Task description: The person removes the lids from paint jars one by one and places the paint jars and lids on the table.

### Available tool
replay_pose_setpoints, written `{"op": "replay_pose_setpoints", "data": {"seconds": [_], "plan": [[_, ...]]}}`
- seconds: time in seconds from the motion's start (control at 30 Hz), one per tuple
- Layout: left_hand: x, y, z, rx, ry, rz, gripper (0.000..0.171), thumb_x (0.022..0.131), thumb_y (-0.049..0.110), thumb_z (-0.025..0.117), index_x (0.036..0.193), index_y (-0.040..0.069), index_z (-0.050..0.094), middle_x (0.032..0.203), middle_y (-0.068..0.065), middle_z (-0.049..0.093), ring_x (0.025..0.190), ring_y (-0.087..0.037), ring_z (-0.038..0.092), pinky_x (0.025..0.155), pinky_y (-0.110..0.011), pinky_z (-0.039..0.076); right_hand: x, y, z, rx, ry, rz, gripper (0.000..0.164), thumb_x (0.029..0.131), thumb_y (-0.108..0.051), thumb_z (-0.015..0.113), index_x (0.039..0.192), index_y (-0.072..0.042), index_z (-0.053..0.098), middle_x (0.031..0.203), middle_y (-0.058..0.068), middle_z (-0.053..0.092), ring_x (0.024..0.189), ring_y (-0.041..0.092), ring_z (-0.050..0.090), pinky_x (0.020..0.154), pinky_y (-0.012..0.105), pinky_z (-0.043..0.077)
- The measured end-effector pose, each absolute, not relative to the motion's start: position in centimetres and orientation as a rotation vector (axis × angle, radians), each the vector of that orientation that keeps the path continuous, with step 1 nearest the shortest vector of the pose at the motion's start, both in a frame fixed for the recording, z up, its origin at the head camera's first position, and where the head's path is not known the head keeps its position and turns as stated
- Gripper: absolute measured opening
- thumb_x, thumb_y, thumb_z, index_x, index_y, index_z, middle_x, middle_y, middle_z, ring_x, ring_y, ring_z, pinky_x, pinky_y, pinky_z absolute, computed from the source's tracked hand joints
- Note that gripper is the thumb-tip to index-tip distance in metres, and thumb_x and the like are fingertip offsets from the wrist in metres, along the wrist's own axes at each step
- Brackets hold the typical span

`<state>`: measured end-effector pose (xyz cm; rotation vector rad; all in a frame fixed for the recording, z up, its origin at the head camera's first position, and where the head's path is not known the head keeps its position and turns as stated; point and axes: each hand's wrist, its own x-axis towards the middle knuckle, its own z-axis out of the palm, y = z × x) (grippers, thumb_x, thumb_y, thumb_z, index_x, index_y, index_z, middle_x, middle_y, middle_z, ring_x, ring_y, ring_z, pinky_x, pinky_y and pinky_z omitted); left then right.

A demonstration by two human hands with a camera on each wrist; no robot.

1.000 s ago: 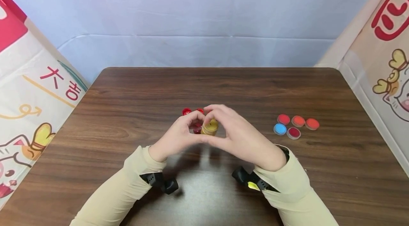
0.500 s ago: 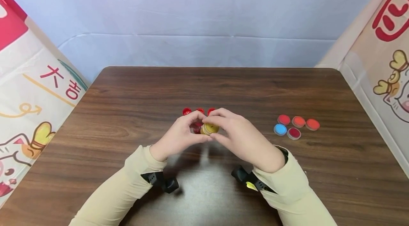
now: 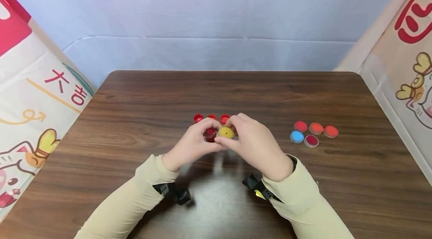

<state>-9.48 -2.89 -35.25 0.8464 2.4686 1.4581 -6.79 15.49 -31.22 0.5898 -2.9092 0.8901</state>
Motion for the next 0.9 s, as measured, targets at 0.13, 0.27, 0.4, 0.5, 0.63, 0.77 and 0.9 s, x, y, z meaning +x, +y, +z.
{"op": "replay_pose_setpoints", "data": {"seconds": [0.13,0.27,0.4,0.5,0.63,0.77,0.9], "plan": [[-9.6,-2.7,-35.7,0.854,2.486,1.442,0.032,0.077,0.022,0.078,0.103,0.010,0.063,0.096,0.003,0.058,0.092,-0.016,0.053,0.071,-0.026,0.047,-6.7,15.7,-31.3,0.668,-2.911,0.879,0.030,0.078,-0.027,0.076,0.099,-0.007,0.066,0.089,0.001,0.056,0.074,0.013,0.054,0.065,0.030,0.050],[-9.7,-2.7,-35.9,0.835,2.445,1.444,0.038,0.076,0.022,0.078,0.109,0.009,0.064,0.100,0.003,0.059,0.096,-0.020,0.055,0.079,-0.031,0.049,-6.9,16.2,-31.2,0.822,-2.906,0.909,0.037,0.078,-0.021,0.076,0.109,-0.005,0.066,0.098,0.003,0.058,0.080,0.014,0.057,0.069,0.031,0.051],[-9.9,-2.8,-35.9,0.866,2.388,1.442,0.039,0.076,0.023,0.078,0.111,0.012,0.065,0.100,0.007,0.060,0.096,-0.016,0.054,0.080,-0.030,0.048,-7.2,16.9,-31.1,1.007,-2.885,0.943,0.038,0.079,-0.014,0.075,0.115,-0.007,0.065,0.107,0.000,0.057,0.083,0.011,0.057,0.068,0.026,0.050],[-9.9,-2.9,-35.6,0.896,2.358,1.432,0.036,0.077,0.024,0.077,0.109,0.014,0.066,0.098,0.009,0.061,0.096,-0.014,0.053,0.078,-0.027,0.047,-7.3,17.3,-30.9,1.105,-2.870,0.980,0.038,0.080,-0.009,0.073,0.117,-0.009,0.063,0.112,-0.002,0.056,0.084,0.010,0.056,0.067,0.024,0.049],[-9.8,-2.9,-35.5,0.911,2.411,1.439,0.036,0.077,0.023,0.077,0.108,0.012,0.064,0.098,0.007,0.060,0.095,-0.015,0.053,0.077,-0.027,0.047,-7.3,17.2,-30.8,0.998,-2.885,1.007,0.041,0.081,-0.024,0.073,0.118,-0.011,0.061,0.114,-0.001,0.055,0.092,0.014,0.056,0.071,0.030,0.051],[-9.7,-2.8,-35.7,0.900,2.539,1.422,0.036,0.075,0.024,0.079,0.104,0.011,0.061,0.096,0.005,0.058,0.092,-0.012,0.052,0.073,-0.028,0.047,-7.3,16.4,-31.1,0.742,-2.924,0.966,0.043,0.079,-0.040,0.073,0.106,-0.009,0.062,0.097,0.000,0.058,0.087,0.017,0.058,0.072,0.035,0.051],[-9.9,-2.5,-36.3,0.920,2.597,1.304,0.036,0.076,0.026,0.078,0.104,0.010,0.062,0.099,0.003,0.060,0.095,-0.013,0.053,0.077,-0.025,0.047,-7.2,16.2,-31.6,0.769,-2.937,0.901,0.034,0.078,-0.026,0.076,0.102,-0.005,0.065,0.091,0.001,0.058,0.079,0.016,0.058,0.068,0.031,0.051]]}}
